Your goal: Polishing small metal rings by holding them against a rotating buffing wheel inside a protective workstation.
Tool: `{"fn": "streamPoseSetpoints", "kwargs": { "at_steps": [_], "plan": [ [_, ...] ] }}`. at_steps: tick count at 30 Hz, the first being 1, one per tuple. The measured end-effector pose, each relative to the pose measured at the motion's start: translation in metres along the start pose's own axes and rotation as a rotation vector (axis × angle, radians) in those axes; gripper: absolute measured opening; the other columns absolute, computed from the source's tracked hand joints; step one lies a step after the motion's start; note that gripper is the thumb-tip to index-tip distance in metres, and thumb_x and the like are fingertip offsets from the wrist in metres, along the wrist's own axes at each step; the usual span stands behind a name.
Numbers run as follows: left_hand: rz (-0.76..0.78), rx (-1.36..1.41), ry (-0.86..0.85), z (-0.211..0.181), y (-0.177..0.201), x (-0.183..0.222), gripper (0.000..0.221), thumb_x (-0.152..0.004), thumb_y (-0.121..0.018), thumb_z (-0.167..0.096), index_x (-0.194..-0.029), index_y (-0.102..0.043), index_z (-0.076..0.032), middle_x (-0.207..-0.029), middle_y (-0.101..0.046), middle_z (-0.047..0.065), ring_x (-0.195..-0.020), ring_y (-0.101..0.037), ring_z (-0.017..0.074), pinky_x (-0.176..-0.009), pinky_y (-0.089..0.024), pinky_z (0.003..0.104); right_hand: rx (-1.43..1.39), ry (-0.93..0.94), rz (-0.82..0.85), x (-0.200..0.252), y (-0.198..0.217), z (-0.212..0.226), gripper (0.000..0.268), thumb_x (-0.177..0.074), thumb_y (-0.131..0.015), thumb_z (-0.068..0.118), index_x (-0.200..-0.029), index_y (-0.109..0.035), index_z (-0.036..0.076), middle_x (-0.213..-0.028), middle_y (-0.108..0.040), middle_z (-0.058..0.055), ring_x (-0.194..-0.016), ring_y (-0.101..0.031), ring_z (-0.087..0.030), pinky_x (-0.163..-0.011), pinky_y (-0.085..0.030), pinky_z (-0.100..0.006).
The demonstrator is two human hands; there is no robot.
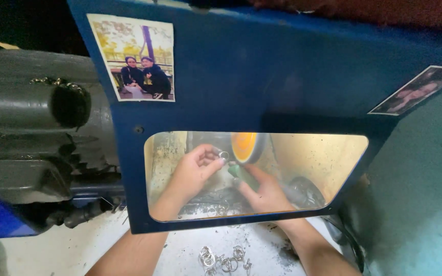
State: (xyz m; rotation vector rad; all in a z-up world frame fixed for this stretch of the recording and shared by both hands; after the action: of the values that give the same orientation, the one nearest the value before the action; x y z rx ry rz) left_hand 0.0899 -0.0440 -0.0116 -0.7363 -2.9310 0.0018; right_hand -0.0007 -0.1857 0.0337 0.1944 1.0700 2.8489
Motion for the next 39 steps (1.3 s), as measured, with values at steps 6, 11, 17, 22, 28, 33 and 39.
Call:
{"fn": "streamPoseSetpoints", "kwargs": {
  "at_steps": [6,11,17,22,28,33,39],
  "plan": [
    [0.004,-0.015,-0.014,-0.004,-0.002,0.001,0.041,-0.089,-0.079,-0.025,-0.122,-0.068,-0.004,-0.109,-0.075,0.019,-0.102,-0.075,0.0260,-0.083,-0.061,0.037,0.001,0.028,-0.066,0.002,0.001,0.016,0.055,-0.095,-0.057,0.030,-0.138,-0.055,-0.003,-0.126,-0.069,-0.029,-0.125,-0.061,-0.044,-0.105,-0.048,-0.057],
    [0.012,-0.041,-0.024,-0.002,-0.003,0.000,0.041,-0.090,-0.078,-0.028,-0.122,-0.068,-0.004,-0.108,-0.075,0.019,-0.101,-0.076,0.0264,-0.080,-0.062,0.037,0.035,0.073,-0.097,0.000,-0.001,0.033,0.049,-0.097,-0.055,0.027,-0.136,-0.057,-0.003,-0.120,-0.070,-0.029,-0.122,-0.063,-0.043,-0.101,-0.050,-0.055],
    [0.011,-0.040,0.006,-0.002,-0.005,0.001,0.041,-0.091,-0.077,-0.030,-0.123,-0.068,-0.005,-0.109,-0.075,0.018,-0.101,-0.075,0.0257,-0.076,-0.063,0.037,0.008,0.074,-0.156,0.002,0.003,0.017,0.047,-0.097,-0.057,0.029,-0.135,-0.059,0.001,-0.118,-0.072,-0.026,-0.120,-0.064,-0.041,-0.098,-0.052,-0.055],
    [0.005,-0.093,0.045,-0.002,-0.003,0.001,0.042,-0.092,-0.074,-0.036,-0.124,-0.068,-0.009,-0.110,-0.076,0.015,-0.101,-0.075,0.0240,-0.071,-0.063,0.036,0.060,0.048,-0.182,0.001,0.018,-0.010,0.052,-0.097,-0.058,0.027,-0.138,-0.053,-0.006,-0.128,-0.066,-0.032,-0.129,-0.058,-0.046,-0.108,-0.045,-0.058],
    [0.023,-0.096,0.002,-0.001,-0.005,0.002,0.037,-0.096,-0.070,-0.035,-0.122,-0.069,-0.009,-0.106,-0.077,0.014,-0.098,-0.075,0.0250,-0.071,-0.063,0.037,0.672,0.284,-0.153,-0.006,0.002,-0.005,0.037,-0.089,-0.068,0.025,-0.124,-0.069,0.012,-0.120,-0.071,-0.012,-0.117,-0.063,-0.033,-0.099,-0.047,-0.048],
    [0.056,-0.131,-0.048,-0.022,-0.014,0.013,0.032,-0.095,-0.071,-0.030,-0.118,-0.070,-0.008,-0.104,-0.077,0.017,-0.100,-0.075,0.0320,-0.077,-0.064,0.043,0.664,0.329,-0.074,-0.004,-0.009,0.003,0.037,-0.089,-0.070,0.036,-0.118,-0.072,0.014,-0.117,-0.072,-0.011,-0.115,-0.062,-0.031,-0.100,-0.042,-0.050],
    [0.119,-0.144,-0.144,-0.052,-0.025,0.028,0.029,-0.092,-0.073,-0.024,-0.116,-0.074,-0.008,-0.105,-0.078,0.015,-0.106,-0.073,0.0296,-0.089,-0.059,0.044,-0.113,0.077,-0.124,-0.002,0.022,0.001,0.030,-0.089,-0.070,0.014,-0.118,-0.075,0.011,-0.113,-0.078,-0.012,-0.118,-0.068,-0.029,-0.106,-0.047,-0.047]
  ]
}}
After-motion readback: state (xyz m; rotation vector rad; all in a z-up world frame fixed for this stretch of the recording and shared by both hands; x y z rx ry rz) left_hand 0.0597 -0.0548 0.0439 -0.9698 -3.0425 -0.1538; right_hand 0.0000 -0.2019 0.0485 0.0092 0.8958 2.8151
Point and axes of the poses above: each hand's wrist, its own x-axis away from the middle knuckle, its own y-axis out of the back of the hand, z = x × y, the point moved 9 cm from there along -x, towards the middle knuckle
